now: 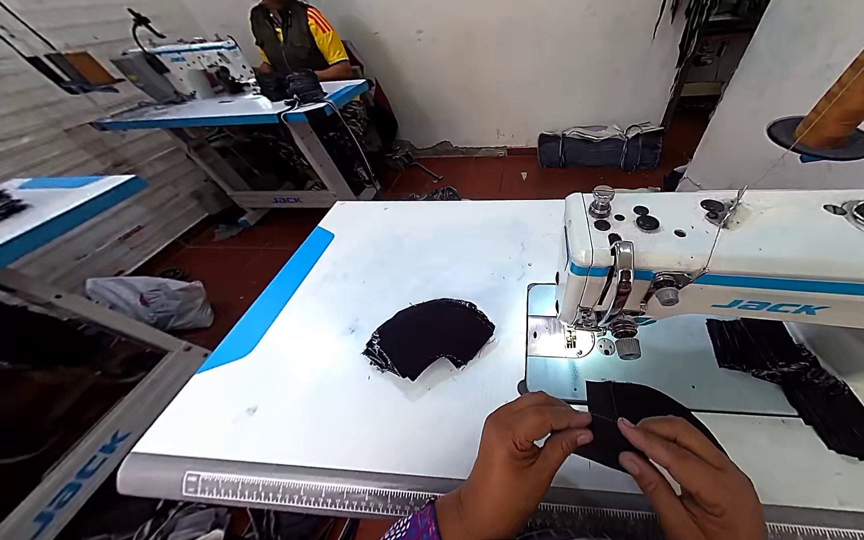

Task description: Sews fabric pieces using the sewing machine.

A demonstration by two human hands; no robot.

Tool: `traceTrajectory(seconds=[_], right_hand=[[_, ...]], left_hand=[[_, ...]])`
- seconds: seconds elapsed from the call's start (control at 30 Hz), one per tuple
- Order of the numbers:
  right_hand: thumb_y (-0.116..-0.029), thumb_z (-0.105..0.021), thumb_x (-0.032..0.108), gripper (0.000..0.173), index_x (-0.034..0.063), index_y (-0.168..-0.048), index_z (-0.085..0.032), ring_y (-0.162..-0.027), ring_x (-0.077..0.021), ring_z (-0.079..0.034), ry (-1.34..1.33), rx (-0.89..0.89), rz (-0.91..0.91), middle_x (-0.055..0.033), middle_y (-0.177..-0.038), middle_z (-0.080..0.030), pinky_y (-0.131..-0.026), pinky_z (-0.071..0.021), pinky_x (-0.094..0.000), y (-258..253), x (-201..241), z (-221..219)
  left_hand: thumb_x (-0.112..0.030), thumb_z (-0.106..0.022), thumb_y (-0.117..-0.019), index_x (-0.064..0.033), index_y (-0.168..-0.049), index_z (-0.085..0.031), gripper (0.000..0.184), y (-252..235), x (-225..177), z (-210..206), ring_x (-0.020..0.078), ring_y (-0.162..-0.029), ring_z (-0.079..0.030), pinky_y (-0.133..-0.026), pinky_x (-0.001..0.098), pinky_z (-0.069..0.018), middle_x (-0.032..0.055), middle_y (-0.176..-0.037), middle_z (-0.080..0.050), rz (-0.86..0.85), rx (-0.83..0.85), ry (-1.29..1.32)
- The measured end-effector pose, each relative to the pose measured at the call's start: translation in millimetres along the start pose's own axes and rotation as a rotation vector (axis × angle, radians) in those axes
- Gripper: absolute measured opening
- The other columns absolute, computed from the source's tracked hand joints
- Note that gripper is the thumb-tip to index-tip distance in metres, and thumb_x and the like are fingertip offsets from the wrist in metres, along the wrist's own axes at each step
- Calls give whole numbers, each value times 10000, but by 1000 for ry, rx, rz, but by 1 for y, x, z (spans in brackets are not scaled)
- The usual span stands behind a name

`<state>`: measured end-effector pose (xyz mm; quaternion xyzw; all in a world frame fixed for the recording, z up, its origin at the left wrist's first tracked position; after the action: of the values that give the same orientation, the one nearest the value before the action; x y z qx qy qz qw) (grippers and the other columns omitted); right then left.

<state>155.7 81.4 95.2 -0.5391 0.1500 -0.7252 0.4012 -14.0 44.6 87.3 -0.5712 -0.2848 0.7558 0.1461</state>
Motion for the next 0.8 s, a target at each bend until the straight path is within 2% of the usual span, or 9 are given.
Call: traceTrajectory(seconds=[0.07, 0.2, 0.4, 0.5, 0.57, 0.67, 0.73, 0.77, 0.8], right_hand=[[-996, -679, 215, 188, 71, -1106, -729, -954, -25, -611, 68, -39, 63, -40, -945, -634, -885, -479, -101, -2, 4, 4], [-1020, -643, 210, 157, 74, -1068, -703, -855, -98, -583, 274, -52, 224, -53, -878, -574, -823, -477, -137, -6, 19, 8], [-1016, -647, 196, 122, 83, -1048, -678, -853, -166, -579, 513, -20, 427, -49, -878, -569, -870, -493, -206, -4, 36, 6], [-1012, -641, 154, 84, 91, -1055, -676, -920, -187, -591, 551, 21, 495, -44, -924, -604, -940, -487, -242, 2, 40, 5], [-1020, -630, 159, 78, 110, -1061, -674, -1005, -183, -613, 518, 74, 459, -36, -1012, -647, -988, -483, -256, 8, 35, 3], [-1020, -614, 145, 80, 122, -1027, -690, -973, -147, -638, 255, 148, 295, -32, -976, -677, -944, -503, -225, 31, 16, -2], [-1004, -608, 122, 77, 110, -998, -683, -908, -136, -649, 35, 197, 185, -47, -898, -668, -889, -516, -203, 44, 4, -10], [-995, -608, 112, 78, 104, -990, -685, -902, -135, -643, -41, 229, 137, -55, -889, -661, -874, -512, -194, 47, 1, -13], [-990, -605, 103, 90, 96, -991, -695, -908, -135, -640, -85, 263, 95, -64, -896, -664, -864, -511, -194, 47, -1, -17]], left_hand=[[-157, -710, -958, -50, -1032, -758, 138, -1, -5, -2, 33, -968, -686, -877, 158, -554, 42, -984, -729, -44, 24, -29], [-165, -697, -972, -63, -1062, -739, 143, -3, -17, -1, 33, -955, -672, -865, 136, -539, 44, -991, -705, -168, 35, -131], [-158, -617, -1030, -57, -1042, -691, 127, -3, -40, -5, 113, -904, -658, -860, 175, -535, 70, -932, -660, -373, 99, -435], [-126, -582, -1043, -69, -1063, -671, 108, -2, -41, -11, 135, -898, -652, -858, 191, -535, 73, -934, -652, -402, 152, -537], [-121, -566, -1047, -81, -1066, -663, 107, 5, -37, -17, 157, -908, -656, -865, 213, -538, 76, -936, -656, -399, 208, -584], [-159, -537, -1054, -104, -1008, -665, 147, 19, -19, -29, 186, -973, -634, -896, 242, -525, 87, -994, -641, -263, 376, -498], [-197, -589, -1030, -64, -976, -705, 184, 25, 2, -32, 183, -1087, -653, -959, 262, -521, 124, -1127, -693, -9, 463, -254], [-181, -625, -1005, -24, -974, -725, 189, 26, 13, -31, 162, -1093, -676, -963, 269, -528, 125, -1115, -725, 137, 475, -124], [-170, -651, -988, 2, -977, -736, 192, 26, 24, -31, 111, -1029, -692, -929, 253, -539, 102, -1044, -743, 289, 474, -23]])
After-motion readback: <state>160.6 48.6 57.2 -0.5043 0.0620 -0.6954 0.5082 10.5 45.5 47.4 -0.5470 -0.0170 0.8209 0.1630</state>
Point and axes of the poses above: each hand's wrist, its own y-axis away from the middle knuckle, its own z-axis out of the back of the hand, x = y × z, the point moved 10 cm from there along -y, towards the middle knuckle
